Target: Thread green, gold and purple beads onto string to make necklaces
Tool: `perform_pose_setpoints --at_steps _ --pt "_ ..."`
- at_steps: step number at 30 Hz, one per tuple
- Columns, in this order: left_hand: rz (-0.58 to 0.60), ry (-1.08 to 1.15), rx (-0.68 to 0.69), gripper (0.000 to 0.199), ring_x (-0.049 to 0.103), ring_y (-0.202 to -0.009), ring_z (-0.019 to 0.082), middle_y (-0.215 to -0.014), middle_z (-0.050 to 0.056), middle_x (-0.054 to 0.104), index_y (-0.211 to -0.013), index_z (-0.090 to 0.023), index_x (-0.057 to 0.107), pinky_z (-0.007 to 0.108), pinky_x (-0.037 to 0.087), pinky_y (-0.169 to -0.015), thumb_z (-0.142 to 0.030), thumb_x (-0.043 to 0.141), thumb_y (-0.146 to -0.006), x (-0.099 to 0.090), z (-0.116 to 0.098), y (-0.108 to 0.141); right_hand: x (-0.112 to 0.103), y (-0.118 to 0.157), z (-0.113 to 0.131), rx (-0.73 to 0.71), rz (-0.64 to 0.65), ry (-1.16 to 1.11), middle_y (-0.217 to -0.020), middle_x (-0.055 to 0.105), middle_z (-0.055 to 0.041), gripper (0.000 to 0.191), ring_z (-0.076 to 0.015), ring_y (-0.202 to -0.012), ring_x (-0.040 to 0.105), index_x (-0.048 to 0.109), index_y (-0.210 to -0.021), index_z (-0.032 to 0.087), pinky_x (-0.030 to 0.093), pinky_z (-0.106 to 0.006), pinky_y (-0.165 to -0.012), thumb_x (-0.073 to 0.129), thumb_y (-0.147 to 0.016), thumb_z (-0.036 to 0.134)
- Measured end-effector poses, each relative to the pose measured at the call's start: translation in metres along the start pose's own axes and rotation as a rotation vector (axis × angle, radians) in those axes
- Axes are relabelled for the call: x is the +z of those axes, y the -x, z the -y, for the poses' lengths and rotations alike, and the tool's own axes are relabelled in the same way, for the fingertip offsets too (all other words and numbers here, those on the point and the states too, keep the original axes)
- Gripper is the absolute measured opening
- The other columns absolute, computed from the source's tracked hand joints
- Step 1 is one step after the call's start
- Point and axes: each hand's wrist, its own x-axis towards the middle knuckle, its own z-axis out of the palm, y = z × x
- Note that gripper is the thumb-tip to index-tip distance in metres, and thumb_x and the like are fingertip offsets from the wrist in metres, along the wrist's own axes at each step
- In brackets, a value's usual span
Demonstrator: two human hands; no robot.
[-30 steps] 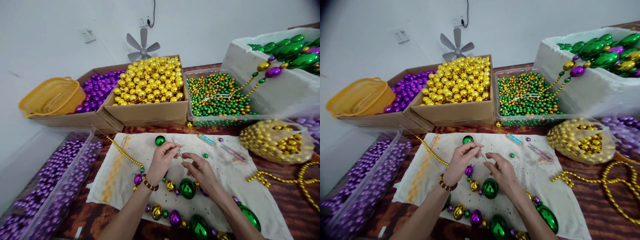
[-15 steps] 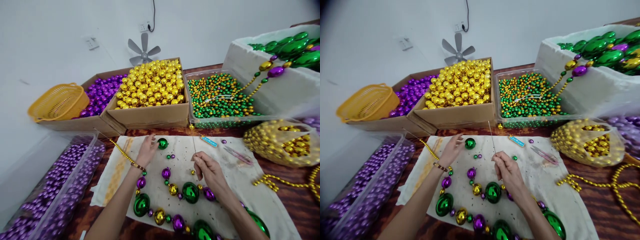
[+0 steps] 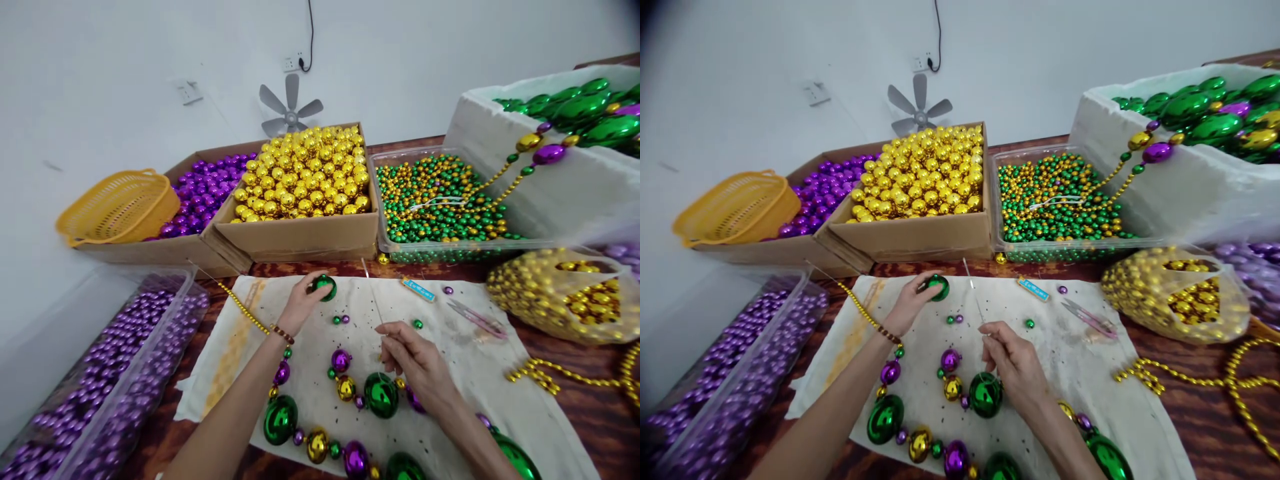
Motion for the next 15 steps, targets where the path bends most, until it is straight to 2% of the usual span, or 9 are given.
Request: perform_pose_setpoints --at_steps 3,6,9,15 --pt "0.018 0.525 -0.193 0.036 0.060 -0.095 0.021 -0.112 0.008 0.060 -0.114 -0.023 0.060 0.037 0.050 -0.082 -0.038 0.063 -0.081 0.007 -0.019 0.009 0.004 0.003 -0.008 0.005 0.030 0.040 -0.068 0.059 0.0001 0.025 -0.0125 -0.058 0.058 0.059 -0.102 0.019 0.045 -0.023 -0.055 0.044 -0.095 0.038" --pt "0.034 0.844 -0.339 0.033 0.063 -0.094 0.020 -0.106 0.007 0.063 -0.111 -0.021 0.060 0.033 0.051 -0.081 -0.039 0.062 -0.083 0.011 -0.032 0.014 0.006 0.008 -0.012 -0.006 0.024 0.067 -0.065 0.058 0.0011 0.025 -0.0119 -0.055 0.057 0.060 -0.103 0.019 0.044 -0.022 -0.054 0.044 -0.095 0.037" --pt "0.036 0.984 -0.411 0.032 0.063 -0.095 0.019 -0.105 0.007 0.064 -0.110 -0.020 0.060 0.030 0.052 -0.078 -0.039 0.061 -0.084 0.011 -0.039 0.013 0.007 0.012 -0.014 -0.014 0.022 0.085 -0.064 0.058 0.0011 0.026 -0.0117 -0.054 0.057 0.061 -0.105 0.018 0.044 -0.022 -0.053 0.045 -0.095 0.037" --pt "-0.012 1.032 -0.428 0.033 0.063 -0.094 0.019 -0.106 0.007 0.063 -0.111 -0.019 0.059 0.032 0.053 -0.081 -0.038 0.063 -0.083 0.013 -0.042 0.012 0.011 0.015 -0.016 -0.026 0.039 0.102 -0.062 0.058 0.0014 0.027 -0.0117 -0.052 0.057 0.062 -0.106 0.018 0.045 -0.022 -0.053 0.045 -0.095 0.035"
